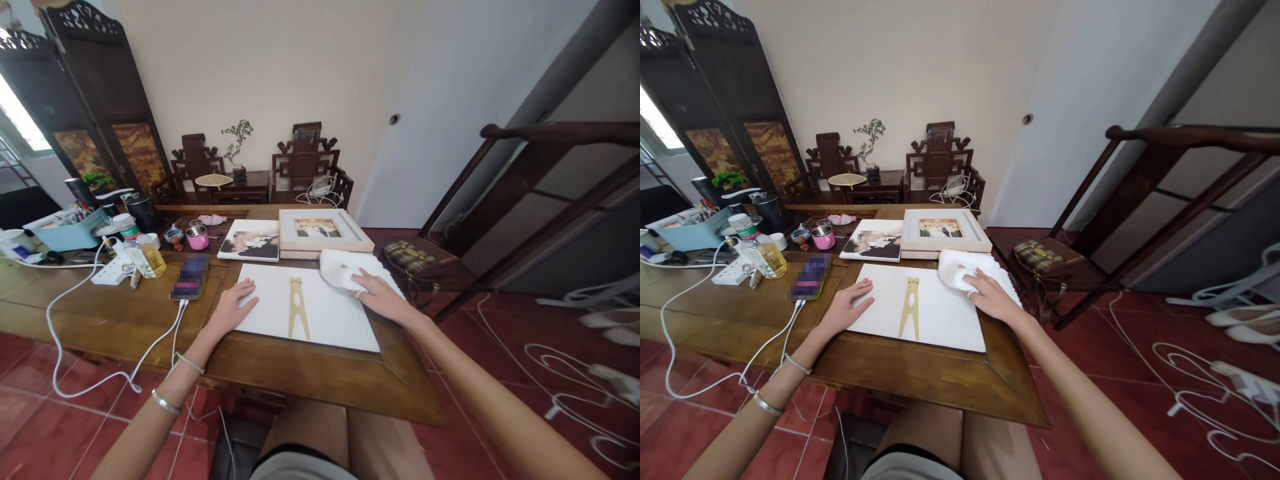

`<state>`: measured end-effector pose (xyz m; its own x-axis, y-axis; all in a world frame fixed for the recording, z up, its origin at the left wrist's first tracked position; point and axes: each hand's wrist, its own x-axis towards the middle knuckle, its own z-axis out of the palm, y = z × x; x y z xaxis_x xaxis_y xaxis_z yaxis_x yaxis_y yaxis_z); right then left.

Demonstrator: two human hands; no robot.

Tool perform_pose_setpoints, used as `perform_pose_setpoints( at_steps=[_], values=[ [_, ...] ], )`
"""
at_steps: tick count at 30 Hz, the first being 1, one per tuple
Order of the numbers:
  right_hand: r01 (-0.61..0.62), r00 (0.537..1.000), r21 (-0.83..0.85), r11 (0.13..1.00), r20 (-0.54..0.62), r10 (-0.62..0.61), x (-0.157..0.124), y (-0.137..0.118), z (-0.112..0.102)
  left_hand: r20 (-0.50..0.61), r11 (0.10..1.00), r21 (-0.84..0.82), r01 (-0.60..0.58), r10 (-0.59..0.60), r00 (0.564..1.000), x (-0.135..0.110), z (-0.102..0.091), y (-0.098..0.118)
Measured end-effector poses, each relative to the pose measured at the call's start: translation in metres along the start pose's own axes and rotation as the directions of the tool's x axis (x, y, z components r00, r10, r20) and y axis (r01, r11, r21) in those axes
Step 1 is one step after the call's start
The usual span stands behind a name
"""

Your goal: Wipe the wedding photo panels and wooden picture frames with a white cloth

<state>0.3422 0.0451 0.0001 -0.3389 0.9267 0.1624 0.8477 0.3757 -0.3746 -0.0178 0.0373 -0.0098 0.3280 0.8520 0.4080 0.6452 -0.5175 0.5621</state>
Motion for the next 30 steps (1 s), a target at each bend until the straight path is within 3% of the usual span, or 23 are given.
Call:
perform_pose_setpoints(
  at_steps=[2,6,9,12,14,17,21,24,27,30],
  values=[
    [0.053,0.999,-0.004,0.999,0.007,-0.053,-0.017,-0.008,0.002,-0.004,1.000,0.000,-0.001,0.001,1.000,0.000,0.000,0.000],
    [0.166,0.985,0.006,0.986,0.045,-0.166,-0.075,-0.041,-0.001,-0.005,1.000,0.008,0.015,-0.015,1.000,0.000,0.000,0.002],
    [0.287,0.951,0.035,0.957,0.114,-0.289,-0.114,-0.068,-0.010,-0.004,1.000,0.022,0.011,-0.011,1.000,0.000,0.000,0.003],
    [0.329,0.918,0.060,0.942,0.213,-0.334,-0.128,-0.082,-0.020,-0.013,1.000,0.031,-0.004,0.005,1.000,0.000,0.001,0.003],
    [0.272,0.923,0.065,0.960,0.265,-0.279,-0.122,-0.078,-0.024,-0.020,0.999,0.031,-0.010,0.010,1.000,-0.001,0.001,0.003],
    [0.145,0.951,0.050,0.988,0.268,-0.153,-0.090,-0.058,-0.022,-0.018,0.999,0.034,-0.011,0.012,1.000,-0.001,0.000,0.003],
    [0.067,0.989,-0.018,0.998,0.129,-0.065,-0.028,-0.033,-0.007,-0.010,1.000,0.029,-0.008,0.008,1.000,-0.001,0.000,0.002],
    [0.050,0.999,-0.060,0.997,0.015,-0.049,0.007,-0.034,0.007,-0.009,1.000,0.011,-0.004,0.004,1.000,-0.001,0.000,0.002],
    [0.113,0.993,-0.097,0.989,-0.024,-0.116,0.007,-0.052,0.017,-0.011,1.000,0.009,0.004,-0.004,1.000,0.000,0.000,0.002],
    [0.223,0.975,-0.121,0.967,0.015,-0.222,-0.026,-0.078,0.018,-0.012,1.000,0.023,0.006,-0.006,1.000,0.000,0.001,0.001]
  ],
)
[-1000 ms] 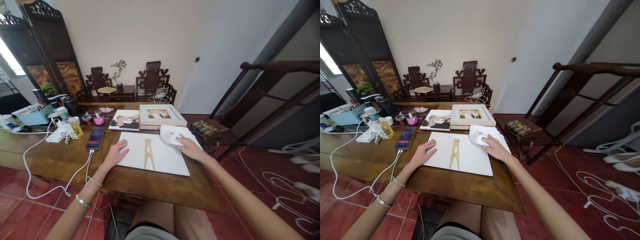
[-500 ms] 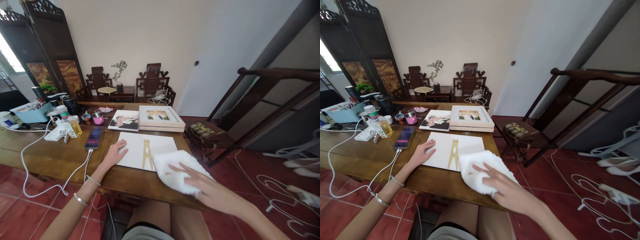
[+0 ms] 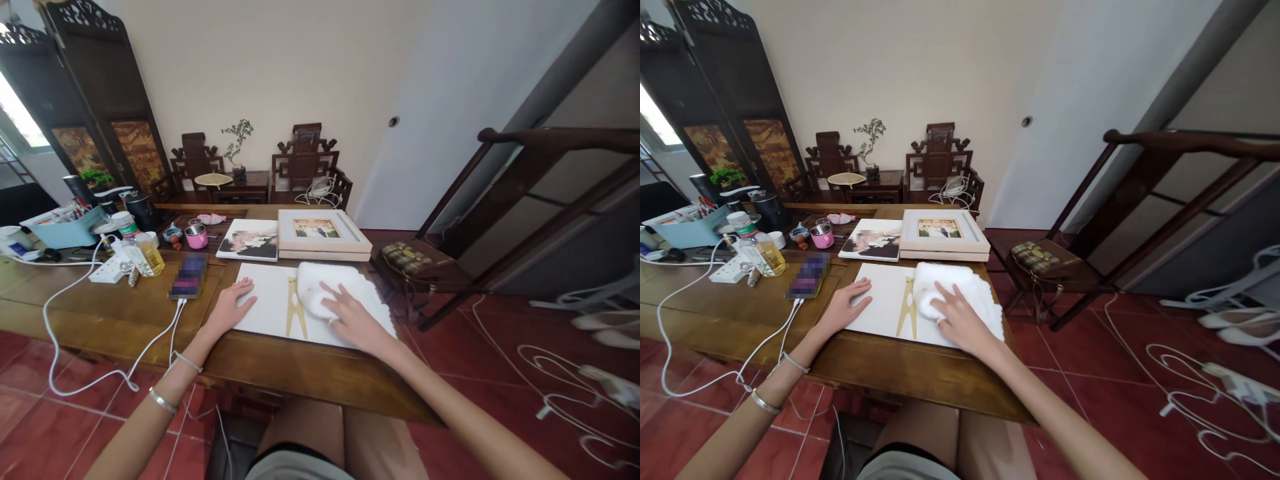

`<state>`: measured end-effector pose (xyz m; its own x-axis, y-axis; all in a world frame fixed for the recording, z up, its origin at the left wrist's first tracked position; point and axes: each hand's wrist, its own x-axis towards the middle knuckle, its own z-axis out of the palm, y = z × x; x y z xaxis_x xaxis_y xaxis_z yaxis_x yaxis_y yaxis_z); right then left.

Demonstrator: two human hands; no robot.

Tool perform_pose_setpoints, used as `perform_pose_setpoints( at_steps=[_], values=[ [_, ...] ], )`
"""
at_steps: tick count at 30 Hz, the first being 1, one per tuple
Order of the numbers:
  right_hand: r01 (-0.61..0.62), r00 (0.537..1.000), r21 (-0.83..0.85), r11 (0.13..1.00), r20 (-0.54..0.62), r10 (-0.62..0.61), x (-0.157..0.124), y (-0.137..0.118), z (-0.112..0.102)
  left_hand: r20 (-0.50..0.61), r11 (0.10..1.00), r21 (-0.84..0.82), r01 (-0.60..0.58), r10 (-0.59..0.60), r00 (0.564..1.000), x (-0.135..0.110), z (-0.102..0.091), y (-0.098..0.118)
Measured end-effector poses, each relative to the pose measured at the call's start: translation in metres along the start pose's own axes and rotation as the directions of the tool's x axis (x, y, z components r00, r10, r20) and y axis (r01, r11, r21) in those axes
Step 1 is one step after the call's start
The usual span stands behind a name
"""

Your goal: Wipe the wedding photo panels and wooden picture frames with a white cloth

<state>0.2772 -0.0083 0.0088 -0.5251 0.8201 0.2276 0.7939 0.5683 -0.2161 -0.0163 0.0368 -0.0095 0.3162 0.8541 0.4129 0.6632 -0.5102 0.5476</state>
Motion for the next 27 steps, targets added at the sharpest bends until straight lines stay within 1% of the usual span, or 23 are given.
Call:
perform_pose_setpoints(
  at_steps=[3,5,7,8,9,11,13,17,19,20,21,23,25,27],
  values=[
    [0.075,0.995,0.049,0.996,0.057,-0.078,-0.039,-0.032,-0.014,-0.003,1.000,0.005,-0.009,0.009,1.000,0.000,0.001,-0.001],
    [0.135,0.980,0.114,0.984,0.131,-0.149,-0.060,-0.048,-0.027,-0.006,1.000,0.007,-0.018,0.018,1.000,0.000,0.001,-0.001],
    [0.182,0.956,0.169,0.969,0.199,-0.215,-0.070,-0.055,-0.038,-0.006,1.000,0.016,-0.021,0.021,1.000,0.000,0.001,-0.001],
    [0.192,0.949,0.181,0.964,0.215,-0.230,-0.071,-0.056,-0.042,-0.004,1.000,0.021,-0.019,0.019,1.000,0.000,0.001,-0.001],
    [0.191,0.947,0.183,0.964,0.223,-0.230,-0.068,-0.054,-0.044,0.000,1.000,0.023,-0.016,0.016,1.000,0.000,0.000,-0.001],
    [0.153,0.959,0.156,0.976,0.214,-0.184,-0.054,-0.046,-0.043,0.012,1.000,0.021,-0.012,0.012,1.000,0.000,0.000,-0.001],
    [0.106,0.973,0.124,0.987,0.190,-0.128,-0.030,-0.032,-0.036,0.025,1.000,0.016,-0.008,0.008,1.000,0.000,0.000,0.000],
    [0.028,0.993,0.089,0.996,0.111,-0.038,0.030,-0.006,-0.016,0.044,1.000,0.018,0.002,-0.003,0.999,0.001,0.000,0.000],
    [-0.018,0.998,0.075,0.997,0.069,0.013,0.052,-0.003,-0.005,0.041,1.000,0.012,0.002,-0.003,0.999,0.002,0.001,0.000],
    [-0.043,0.998,0.065,0.997,0.047,0.040,0.059,-0.006,-0.001,0.038,1.000,0.008,0.002,-0.002,0.999,0.002,0.001,-0.001],
    [-0.061,0.998,0.050,0.997,0.026,0.060,0.062,-0.011,0.003,0.036,1.000,0.004,0.001,-0.002,0.999,0.002,0.001,-0.001],
    [-0.062,0.998,0.011,0.998,0.001,0.062,0.058,-0.029,0.009,0.034,1.000,0.001,0.000,0.000,0.999,0.002,0.001,-0.002],
    [-0.009,1.000,-0.024,1.000,0.007,0.009,0.040,-0.051,0.012,0.031,1.000,-0.003,0.000,0.000,1.000,0.002,0.002,-0.002],
    [0.085,0.996,-0.024,0.996,0.038,-0.084,0.016,-0.073,0.011,0.030,1.000,-0.013,0.006,-0.006,1.000,0.001,0.001,-0.001]
  ],
)
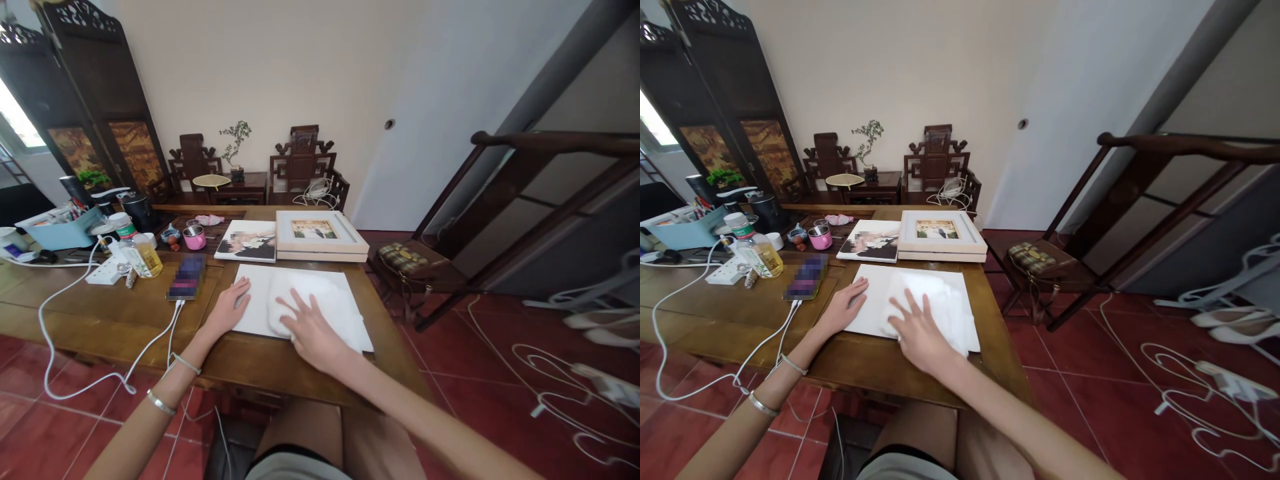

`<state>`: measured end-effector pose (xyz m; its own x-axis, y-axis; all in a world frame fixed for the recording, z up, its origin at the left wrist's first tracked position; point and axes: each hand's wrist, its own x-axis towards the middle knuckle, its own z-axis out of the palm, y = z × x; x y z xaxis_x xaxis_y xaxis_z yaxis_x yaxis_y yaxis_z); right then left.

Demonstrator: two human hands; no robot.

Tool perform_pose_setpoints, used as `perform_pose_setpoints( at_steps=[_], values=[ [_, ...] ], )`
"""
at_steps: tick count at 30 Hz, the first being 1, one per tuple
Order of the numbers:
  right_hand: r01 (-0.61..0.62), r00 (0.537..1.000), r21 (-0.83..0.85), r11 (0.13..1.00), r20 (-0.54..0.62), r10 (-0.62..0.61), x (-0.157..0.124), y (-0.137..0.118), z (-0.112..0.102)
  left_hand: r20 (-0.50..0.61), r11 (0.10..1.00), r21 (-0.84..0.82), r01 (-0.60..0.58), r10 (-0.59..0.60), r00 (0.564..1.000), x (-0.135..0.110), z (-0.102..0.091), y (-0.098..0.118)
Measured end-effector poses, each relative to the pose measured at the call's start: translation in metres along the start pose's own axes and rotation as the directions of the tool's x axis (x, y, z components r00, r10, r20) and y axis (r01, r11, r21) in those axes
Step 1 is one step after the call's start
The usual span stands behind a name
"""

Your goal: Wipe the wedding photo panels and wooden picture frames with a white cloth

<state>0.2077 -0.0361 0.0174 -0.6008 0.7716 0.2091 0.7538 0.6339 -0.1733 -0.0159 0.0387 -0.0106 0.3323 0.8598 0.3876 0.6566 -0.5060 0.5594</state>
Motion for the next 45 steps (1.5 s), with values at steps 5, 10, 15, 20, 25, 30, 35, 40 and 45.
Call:
perform_pose_setpoints(
  at_steps=[5,10,15,20,25,30,35,40,45],
  values=[
    [0.264,0.956,0.093,0.960,0.107,-0.273,-0.042,-0.023,-0.010,0.002,1.000,0.009,-0.002,0.002,1.000,-0.001,-0.001,0.000],
    [0.200,0.969,0.126,0.972,0.122,-0.215,-0.015,0.012,-0.018,-0.004,1.000,0.015,-0.015,0.015,1.000,-0.001,0.001,-0.005],
    [0.016,0.996,0.027,0.999,0.088,-0.019,0.049,0.055,-0.013,-0.010,1.000,-0.006,-0.022,0.022,1.000,0.000,0.001,-0.006],
    [-0.061,0.998,-0.018,0.998,0.022,0.062,0.070,0.049,-0.004,-0.019,0.999,-0.014,-0.033,0.033,0.999,-0.001,0.001,-0.005],
    [0.060,0.995,0.021,0.998,0.073,-0.062,0.023,-0.005,-0.003,-0.033,0.999,-0.019,-0.048,0.047,0.998,-0.002,0.000,-0.004],
    [0.152,0.961,0.160,0.975,0.206,-0.184,-0.024,-0.044,-0.019,-0.018,0.999,0.004,-0.039,0.039,0.999,-0.002,0.001,-0.006],
    [0.101,0.975,0.104,0.989,0.190,-0.119,0.008,-0.013,-0.021,-0.030,0.999,0.010,-0.053,0.054,0.998,-0.001,0.002,-0.007],
    [-0.079,0.993,-0.032,0.996,0.083,0.081,0.073,0.023,-0.004,-0.051,0.998,-0.008,-0.058,0.057,0.997,-0.002,0.001,-0.006],
    [-0.042,0.997,-0.032,0.999,0.059,0.044,0.077,0.004,0.004,-0.070,0.999,-0.005,-0.040,0.040,0.997,-0.001,0.002,-0.008]
  ],
)
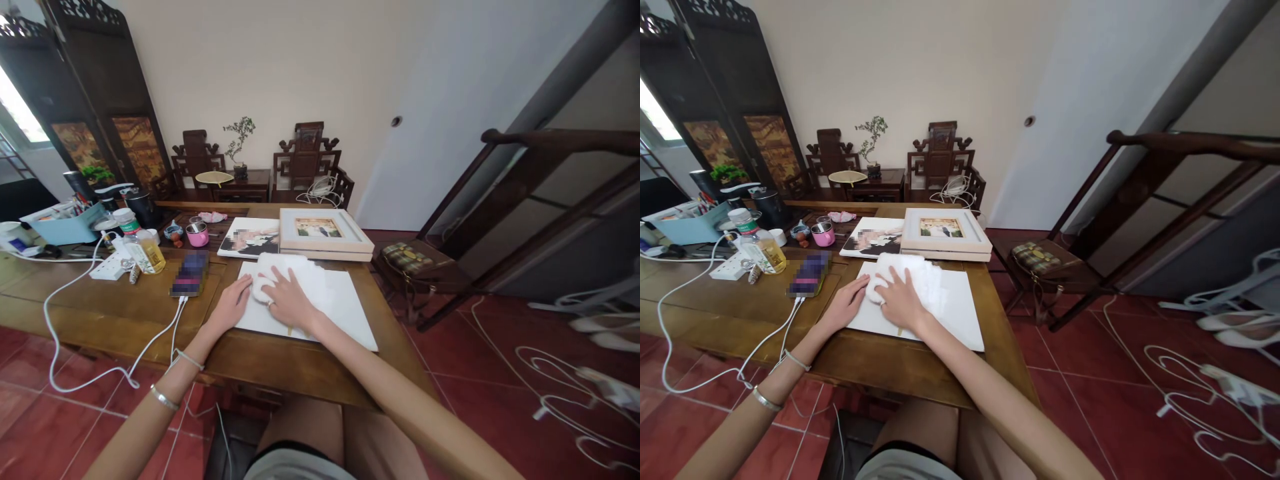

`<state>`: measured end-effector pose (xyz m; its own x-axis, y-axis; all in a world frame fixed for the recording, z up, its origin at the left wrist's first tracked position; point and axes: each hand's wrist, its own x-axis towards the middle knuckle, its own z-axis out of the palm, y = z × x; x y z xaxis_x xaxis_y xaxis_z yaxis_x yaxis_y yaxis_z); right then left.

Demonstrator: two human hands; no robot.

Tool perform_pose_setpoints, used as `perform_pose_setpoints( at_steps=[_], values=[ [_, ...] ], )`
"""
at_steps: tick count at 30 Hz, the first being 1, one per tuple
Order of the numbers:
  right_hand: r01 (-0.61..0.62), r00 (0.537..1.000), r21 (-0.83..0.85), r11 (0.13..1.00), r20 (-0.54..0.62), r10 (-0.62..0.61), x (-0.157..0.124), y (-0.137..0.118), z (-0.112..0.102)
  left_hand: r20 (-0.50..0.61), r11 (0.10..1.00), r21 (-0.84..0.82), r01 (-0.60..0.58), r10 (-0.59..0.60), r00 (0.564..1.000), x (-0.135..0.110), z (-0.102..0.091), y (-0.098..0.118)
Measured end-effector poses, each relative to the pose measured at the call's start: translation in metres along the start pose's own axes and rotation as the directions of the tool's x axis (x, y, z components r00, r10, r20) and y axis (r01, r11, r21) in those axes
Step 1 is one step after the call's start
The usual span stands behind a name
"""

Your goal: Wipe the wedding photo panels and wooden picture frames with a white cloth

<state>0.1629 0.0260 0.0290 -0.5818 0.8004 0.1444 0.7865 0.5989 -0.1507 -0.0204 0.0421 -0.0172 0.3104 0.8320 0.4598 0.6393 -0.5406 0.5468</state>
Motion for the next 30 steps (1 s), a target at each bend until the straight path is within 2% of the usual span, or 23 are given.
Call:
perform_pose_setpoints(
  at_steps=[2,5,7,9,12,15,18,20,23,25,27,30],
  values=[
    [0.107,0.994,0.029,0.994,0.033,-0.108,-0.021,-0.016,-0.003,-0.004,1.000,-0.007,0.013,-0.013,1.000,0.000,0.000,-0.002],
    [0.252,0.957,0.114,0.961,0.115,-0.265,-0.061,-0.035,-0.015,0.031,1.000,-0.020,0.010,-0.010,0.999,-0.001,-0.002,-0.003],
    [0.293,0.934,0.178,0.939,0.158,-0.322,-0.081,-0.038,-0.023,0.057,1.000,-0.017,-0.001,0.002,0.998,-0.002,-0.003,-0.004],
    [0.280,0.935,0.216,0.935,0.159,-0.317,-0.090,-0.029,-0.028,0.067,1.000,-0.002,-0.005,0.005,0.998,-0.002,-0.003,-0.004],
    [0.189,0.973,0.177,0.966,0.098,-0.208,-0.078,-0.004,-0.026,0.067,1.000,0.026,0.004,-0.006,0.998,-0.002,-0.002,-0.002],
    [0.031,0.998,0.077,0.997,0.043,-0.035,-0.045,0.018,-0.017,0.039,1.000,0.008,0.001,-0.002,0.999,-0.001,-0.003,0.003],
    [-0.099,0.995,0.035,0.994,0.006,0.098,-0.009,0.020,-0.008,-0.015,0.998,-0.061,-0.031,0.030,0.999,0.000,-0.008,0.011],
    [-0.109,0.994,0.038,0.993,-0.020,0.110,0.005,0.008,-0.003,-0.043,0.993,-0.112,-0.034,0.029,0.999,0.001,-0.011,0.015],
    [0.071,0.997,0.050,0.996,-0.024,-0.070,0.002,-0.017,0.000,-0.083,0.987,-0.163,0.009,-0.023,0.996,0.001,-0.012,0.017],
    [0.254,0.967,0.069,0.965,-0.014,-0.254,-0.014,-0.032,-0.002,-0.101,0.983,-0.180,0.043,-0.062,0.993,0.001,-0.012,0.017],
    [0.382,0.922,0.104,0.918,0.018,-0.386,-0.037,-0.039,-0.008,-0.097,0.980,-0.189,0.062,-0.081,0.992,0.001,-0.011,0.016],
    [0.406,0.900,0.164,0.899,0.097,-0.424,-0.069,-0.032,-0.021,-0.043,0.982,-0.176,0.070,-0.079,0.996,0.000,-0.008,0.014]
  ],
)
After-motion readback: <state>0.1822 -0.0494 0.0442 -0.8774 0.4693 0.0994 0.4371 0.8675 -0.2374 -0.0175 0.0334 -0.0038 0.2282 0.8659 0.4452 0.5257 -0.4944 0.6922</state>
